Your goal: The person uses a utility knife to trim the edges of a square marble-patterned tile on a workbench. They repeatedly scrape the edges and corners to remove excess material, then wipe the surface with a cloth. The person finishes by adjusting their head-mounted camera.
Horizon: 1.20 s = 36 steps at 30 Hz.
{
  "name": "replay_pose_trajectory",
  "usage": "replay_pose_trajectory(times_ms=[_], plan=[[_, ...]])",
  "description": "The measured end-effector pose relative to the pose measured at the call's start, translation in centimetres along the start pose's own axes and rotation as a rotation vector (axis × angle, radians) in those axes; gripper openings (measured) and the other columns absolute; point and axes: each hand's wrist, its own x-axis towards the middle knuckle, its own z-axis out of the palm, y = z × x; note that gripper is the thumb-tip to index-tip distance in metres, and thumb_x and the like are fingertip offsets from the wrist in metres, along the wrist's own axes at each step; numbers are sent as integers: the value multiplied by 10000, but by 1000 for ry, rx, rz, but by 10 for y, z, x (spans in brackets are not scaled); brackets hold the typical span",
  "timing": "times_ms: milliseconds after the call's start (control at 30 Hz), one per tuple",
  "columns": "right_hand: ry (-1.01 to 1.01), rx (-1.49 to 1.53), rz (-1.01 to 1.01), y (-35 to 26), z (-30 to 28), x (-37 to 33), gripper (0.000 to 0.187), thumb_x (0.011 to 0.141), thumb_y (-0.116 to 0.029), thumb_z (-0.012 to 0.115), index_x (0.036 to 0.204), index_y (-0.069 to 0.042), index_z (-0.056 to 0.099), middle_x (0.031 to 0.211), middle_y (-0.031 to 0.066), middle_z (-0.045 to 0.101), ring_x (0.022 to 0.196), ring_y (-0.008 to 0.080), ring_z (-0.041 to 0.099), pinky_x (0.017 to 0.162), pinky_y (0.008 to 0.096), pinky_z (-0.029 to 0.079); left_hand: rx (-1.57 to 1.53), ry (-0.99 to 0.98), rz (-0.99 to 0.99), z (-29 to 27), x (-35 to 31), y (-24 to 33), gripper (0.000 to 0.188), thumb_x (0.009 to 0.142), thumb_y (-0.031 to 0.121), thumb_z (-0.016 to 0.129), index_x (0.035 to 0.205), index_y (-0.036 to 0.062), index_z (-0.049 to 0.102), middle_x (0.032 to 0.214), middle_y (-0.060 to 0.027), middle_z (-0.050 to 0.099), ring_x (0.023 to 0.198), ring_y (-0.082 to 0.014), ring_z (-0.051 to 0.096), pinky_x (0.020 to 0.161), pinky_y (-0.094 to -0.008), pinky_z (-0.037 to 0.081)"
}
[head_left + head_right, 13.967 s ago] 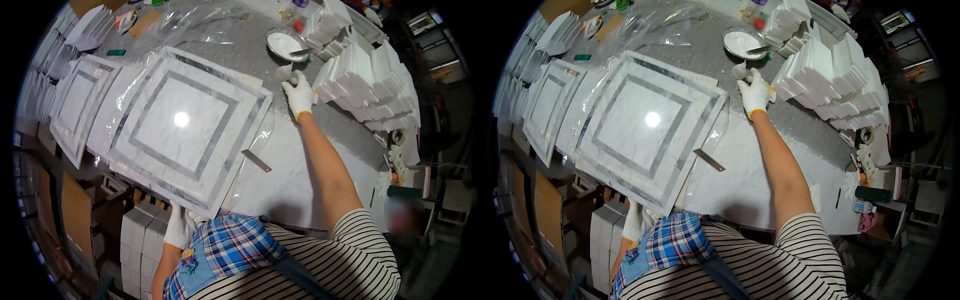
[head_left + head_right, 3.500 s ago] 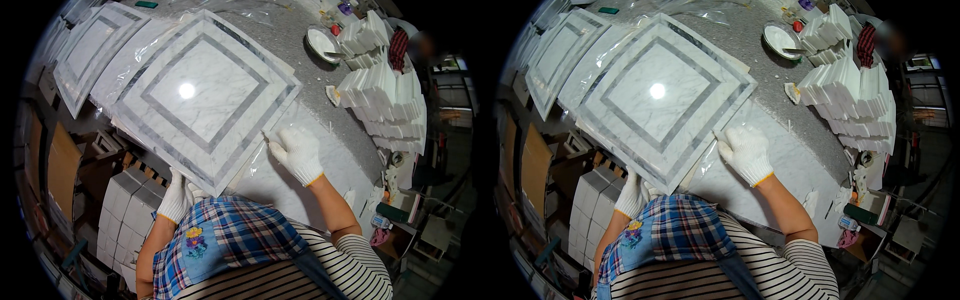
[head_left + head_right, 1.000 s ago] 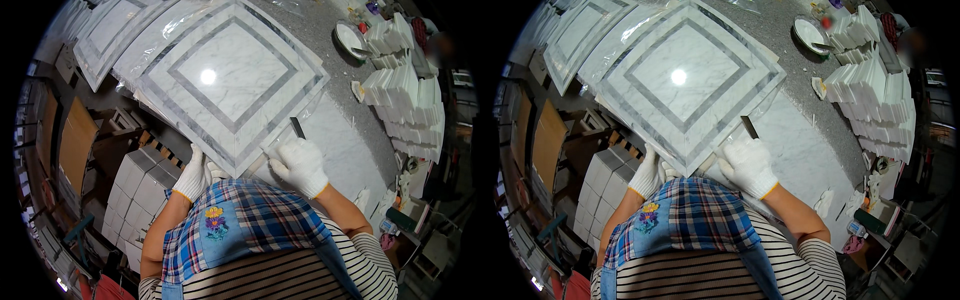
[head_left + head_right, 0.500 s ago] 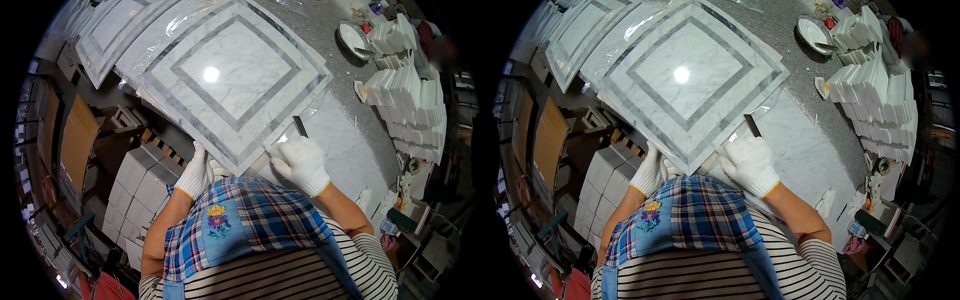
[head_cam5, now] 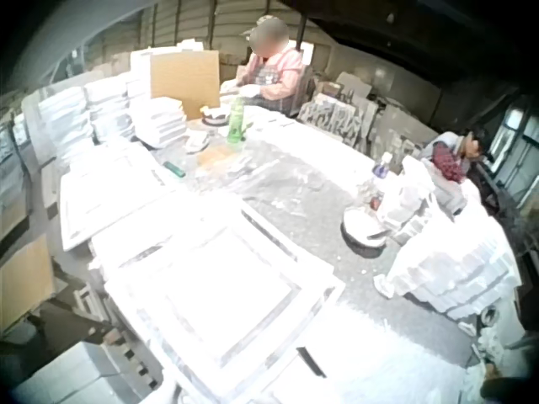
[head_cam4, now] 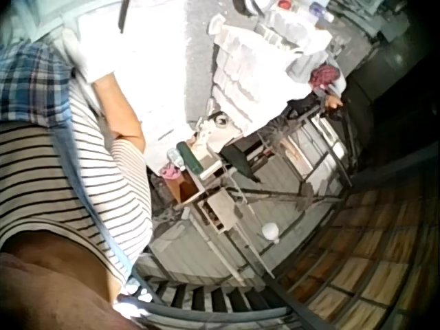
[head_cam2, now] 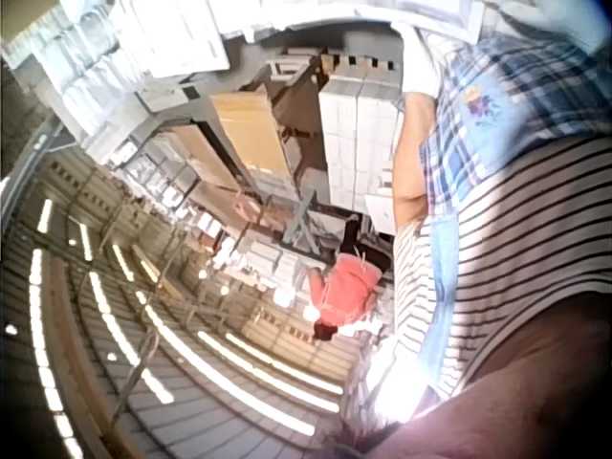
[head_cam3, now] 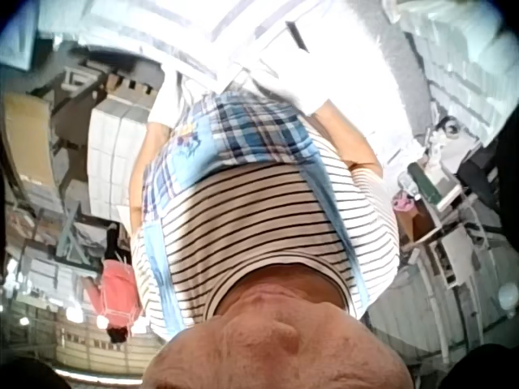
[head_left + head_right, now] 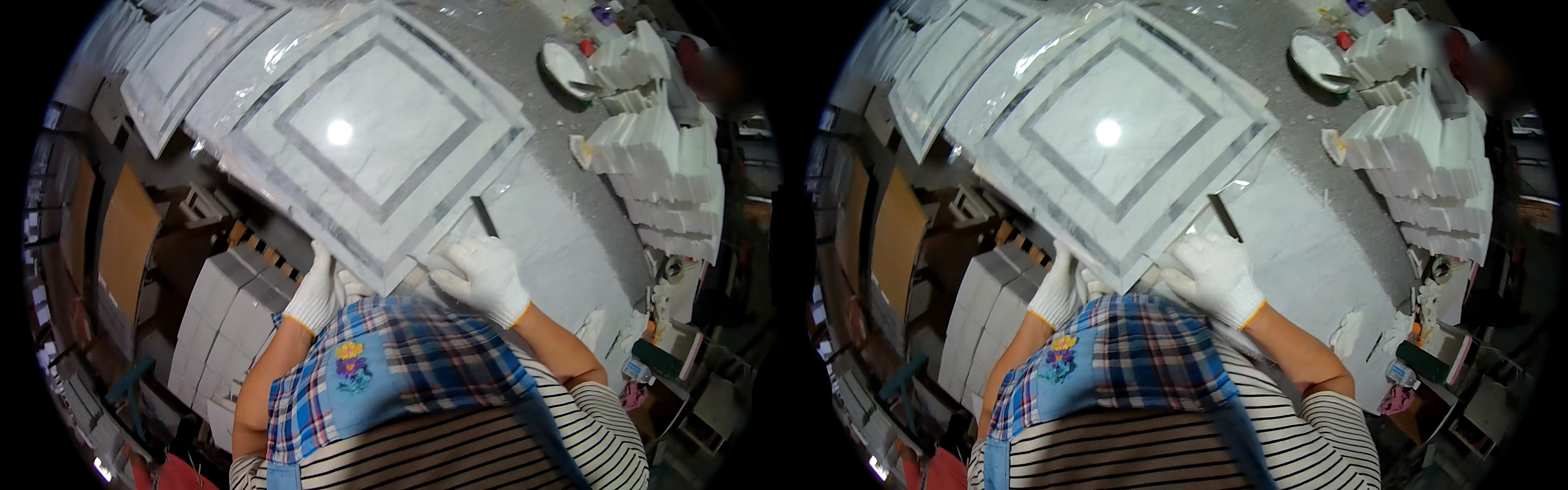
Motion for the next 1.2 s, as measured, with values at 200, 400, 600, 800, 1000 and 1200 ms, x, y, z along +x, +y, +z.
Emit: replay_pose_trajectory(times_ms=[200, 400, 600, 800, 1000, 1200], plan=[[119, 487, 592, 39, -37, 23, 368, 855, -325, 727, 1100, -51, 705, 997, 134, 721, 890, 267, 689, 801, 359, 536, -12, 46, 32, -4, 5, -4, 820, 970, 676, 352, 1446, 10, 293, 1157, -284, 616, 841, -359, 712, 665, -446, 624], [750, 515, 625, 189, -23, 31, 377, 888, -303, 703, 1162, -44, 706, 1080, 130, 731, 1000, 232, 676, 891, 339, 512, -6, 9, 8, -6, 8, -3, 820, 965, 685, 342, 1436, 14, 295, 1209, -267, 574, 912, -373, 689, 701, -467, 620], [572, 144, 731, 233, -43, 42, 431, 879, -382, 686, 1158, -54, 717, 1095, 156, 726, 1045, 286, 664, 939, 363, 485, 1, 19, 32, -12, 8, -5, 818, 961, 687, 354, 1426, 14, 315, 1221, -254, 567, 952, -371, 678, 724, -459, 618], [735, -194, 719, 226, -22, 36, 490, 887, -385, 637, 1274, -85, 632, 1094, 202, 711, 1084, 376, 648, 953, 417, 489, 17, 20, 21, -8, 7, -3, 832, 963, 684, 365, 1445, 8, 309, 1253, -230, 553, 998, -345, 664, 733, -446, 612], [545, 126, 860, 168, -22, 33, 490, 897, -432, 615, 1219, -63, 637, 1083, 224, 709, 1037, 408, 664, 912, 448, 504, 55, 10, -14, -10, 9, -3, 871, 957, 715, 275, 1497, 31, 268, 1275, -265, 599, 965, -405, 703, 765, -478, 632], [487, 237, 882, 194, -11, 59, 550, 873, -442, 648, 1175, 17, 647, 1022, 230, 721, 967, 353, 697, 867, 408, 520, 1, -9, -25, -9, 9, -2, 888, 949, 723, 277, 1519, 43, 243, 1335, -261, 561, 991, -402, 695, 766, -482, 623]])
